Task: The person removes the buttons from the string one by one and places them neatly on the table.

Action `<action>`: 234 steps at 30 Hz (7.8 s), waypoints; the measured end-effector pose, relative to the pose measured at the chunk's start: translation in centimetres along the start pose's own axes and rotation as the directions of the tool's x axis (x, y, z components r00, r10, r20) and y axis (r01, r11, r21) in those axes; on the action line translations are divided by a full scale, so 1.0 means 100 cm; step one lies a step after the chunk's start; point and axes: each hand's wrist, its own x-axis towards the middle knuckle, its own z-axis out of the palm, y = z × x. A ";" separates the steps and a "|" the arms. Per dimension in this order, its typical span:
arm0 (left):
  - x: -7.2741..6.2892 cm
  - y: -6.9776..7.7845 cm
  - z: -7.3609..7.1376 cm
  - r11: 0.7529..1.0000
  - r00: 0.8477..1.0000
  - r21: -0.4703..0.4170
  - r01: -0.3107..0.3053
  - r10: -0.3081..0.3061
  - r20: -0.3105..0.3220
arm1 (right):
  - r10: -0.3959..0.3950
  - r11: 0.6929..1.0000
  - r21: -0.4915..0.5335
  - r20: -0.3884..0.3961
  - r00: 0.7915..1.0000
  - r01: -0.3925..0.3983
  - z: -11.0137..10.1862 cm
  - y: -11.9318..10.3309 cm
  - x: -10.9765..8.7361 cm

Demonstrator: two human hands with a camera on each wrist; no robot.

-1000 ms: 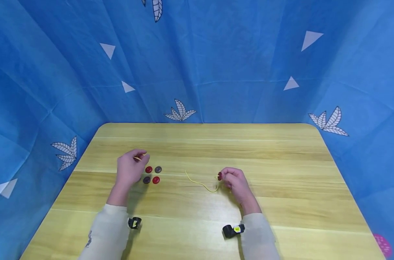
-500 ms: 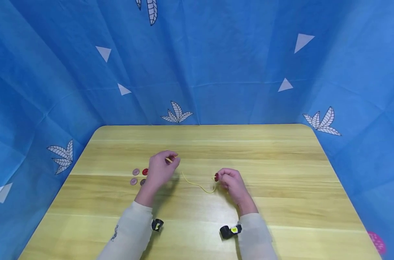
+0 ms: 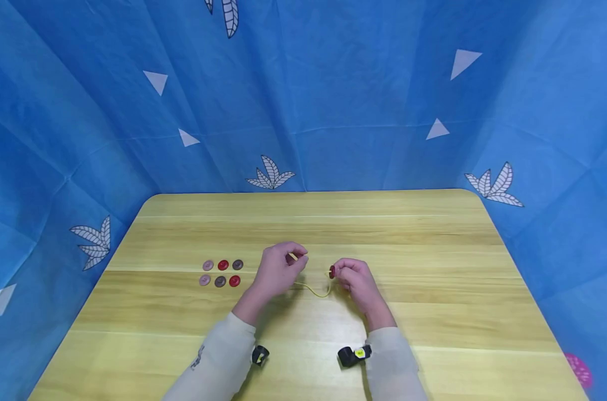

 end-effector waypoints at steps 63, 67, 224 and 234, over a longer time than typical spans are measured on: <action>-0.009 -0.001 0.031 0.973 0.991 -0.229 -0.010 0.041 0.130 | -0.025 1.000 0.012 0.028 0.999 0.025 -0.003 0.000 0.002; -0.008 -0.002 0.030 0.988 0.981 -0.156 -0.020 0.049 0.187 | -0.020 1.000 -0.013 0.026 0.999 0.020 -0.003 0.000 0.002; -0.075 -0.105 -0.132 0.935 0.908 -0.025 0.353 -0.349 -0.233 | -0.004 0.997 0.077 -0.034 0.999 0.006 0.001 0.004 0.003; -0.074 -0.110 -0.126 0.942 0.943 0.107 0.318 -0.302 -0.137 | -0.018 0.992 0.125 -0.024 1.000 0.021 0.000 0.005 0.002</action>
